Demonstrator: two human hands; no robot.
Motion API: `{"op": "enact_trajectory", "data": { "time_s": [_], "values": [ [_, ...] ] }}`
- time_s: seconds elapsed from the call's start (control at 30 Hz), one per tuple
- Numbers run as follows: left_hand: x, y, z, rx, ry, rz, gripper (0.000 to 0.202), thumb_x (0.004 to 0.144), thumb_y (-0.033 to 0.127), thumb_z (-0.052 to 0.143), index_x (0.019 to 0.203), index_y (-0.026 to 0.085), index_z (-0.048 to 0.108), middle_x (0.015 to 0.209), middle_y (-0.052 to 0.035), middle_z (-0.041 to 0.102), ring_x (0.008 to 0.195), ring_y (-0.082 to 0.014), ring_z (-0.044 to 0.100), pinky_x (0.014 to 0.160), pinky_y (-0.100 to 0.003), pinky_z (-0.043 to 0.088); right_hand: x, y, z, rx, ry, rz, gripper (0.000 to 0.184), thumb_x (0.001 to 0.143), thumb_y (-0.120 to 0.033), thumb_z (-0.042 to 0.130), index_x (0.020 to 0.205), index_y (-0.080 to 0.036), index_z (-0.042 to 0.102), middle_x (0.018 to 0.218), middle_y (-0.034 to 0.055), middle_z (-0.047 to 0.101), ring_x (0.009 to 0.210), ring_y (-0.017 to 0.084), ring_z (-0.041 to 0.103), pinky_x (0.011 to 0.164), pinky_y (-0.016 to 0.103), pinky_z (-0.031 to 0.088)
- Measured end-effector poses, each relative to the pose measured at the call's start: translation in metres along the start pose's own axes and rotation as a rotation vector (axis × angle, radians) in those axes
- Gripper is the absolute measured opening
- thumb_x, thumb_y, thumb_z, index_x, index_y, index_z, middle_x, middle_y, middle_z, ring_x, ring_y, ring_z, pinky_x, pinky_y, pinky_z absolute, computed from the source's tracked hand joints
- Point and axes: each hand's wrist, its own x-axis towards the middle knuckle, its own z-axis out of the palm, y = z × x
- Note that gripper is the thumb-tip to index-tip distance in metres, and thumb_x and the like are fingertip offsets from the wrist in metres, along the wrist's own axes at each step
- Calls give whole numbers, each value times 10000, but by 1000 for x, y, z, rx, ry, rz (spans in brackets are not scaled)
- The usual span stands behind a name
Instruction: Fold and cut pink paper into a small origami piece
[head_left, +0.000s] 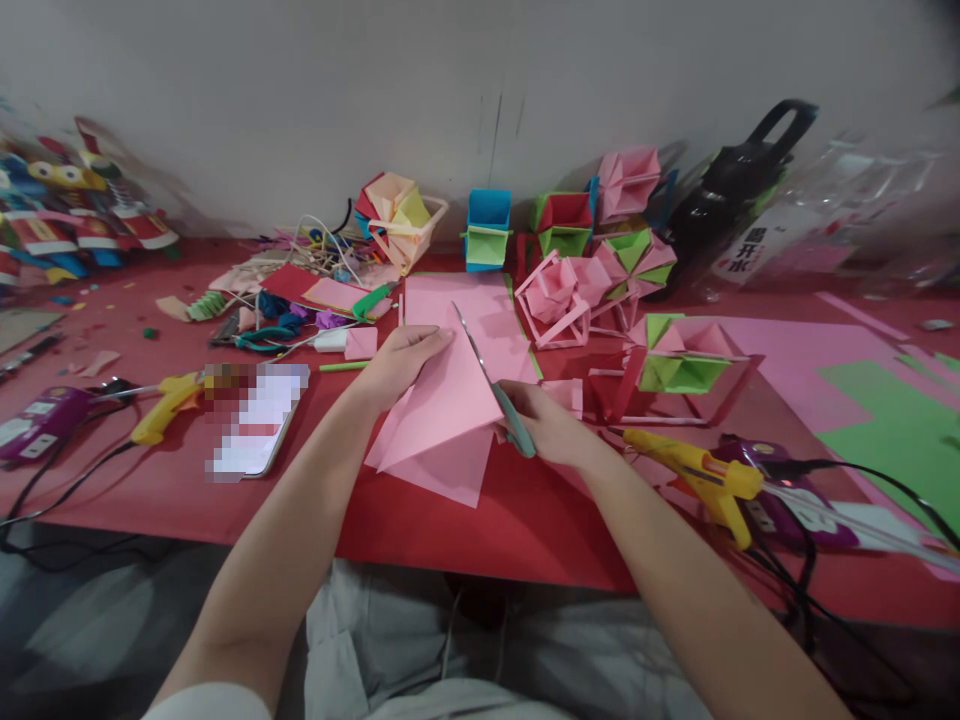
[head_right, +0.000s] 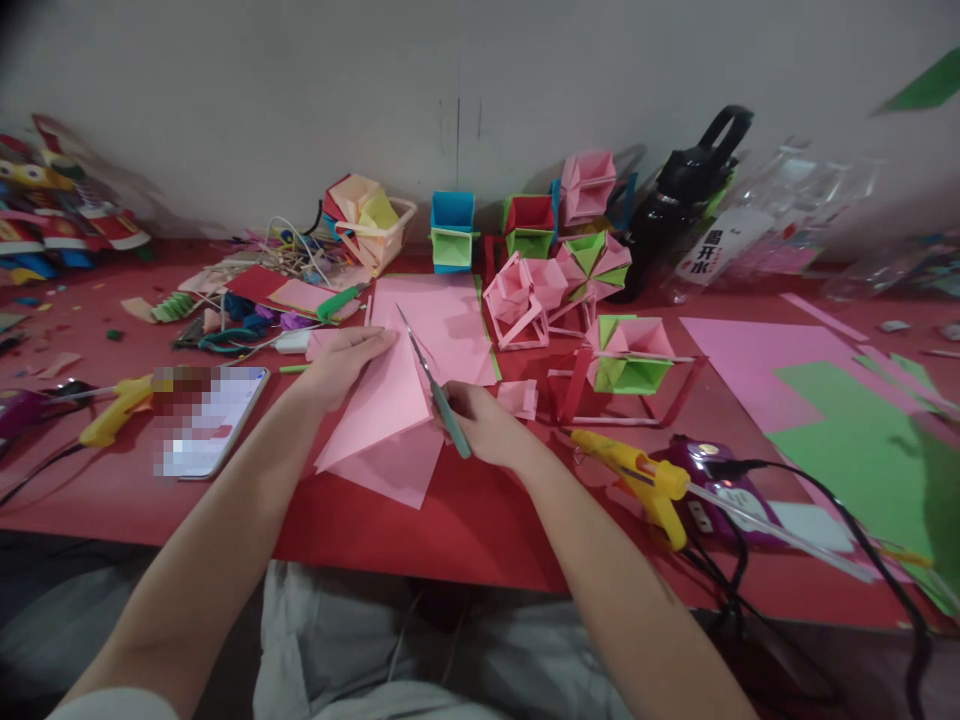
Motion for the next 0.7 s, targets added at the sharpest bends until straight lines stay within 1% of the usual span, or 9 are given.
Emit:
{"op": "enact_trajectory", "data": {
  "time_s": [0.23,0.43,0.57,0.7],
  "values": [
    [-3,1,-1,17,8,-12,388,748,520,784,749,164,631,652,5,633,533,-114,569,468,-210,411,-2,-7,3,-38,19,21,357,794,-509,678,755,-219,473,615,-36,531,571,116,483,536,260,379],
    [-1,0,-1,27,1,-18,380,760,510,772,713,171,604,599,15,589,498,-109,541,446,-211,377,1,3,3,-12,12,-7,270,815,-421,646,760,-212,483,603,-40,526,547,108,470,524,253,355],
    [0,-1,-1,35,-14,-21,383,759,515,764,711,176,593,586,16,571,483,-110,523,437,-219,351,2,8,1,21,6,-8,268,798,-407,662,763,-210,484,599,-43,534,542,106,481,524,250,362],
    [0,-1,-2,29,-13,-22,392,757,508,770,688,176,574,551,29,528,449,-94,476,420,-214,302,2,9,1,3,8,-24,238,812,-380,638,757,-205,485,604,-40,540,545,102,484,526,246,364]
  ]
}}
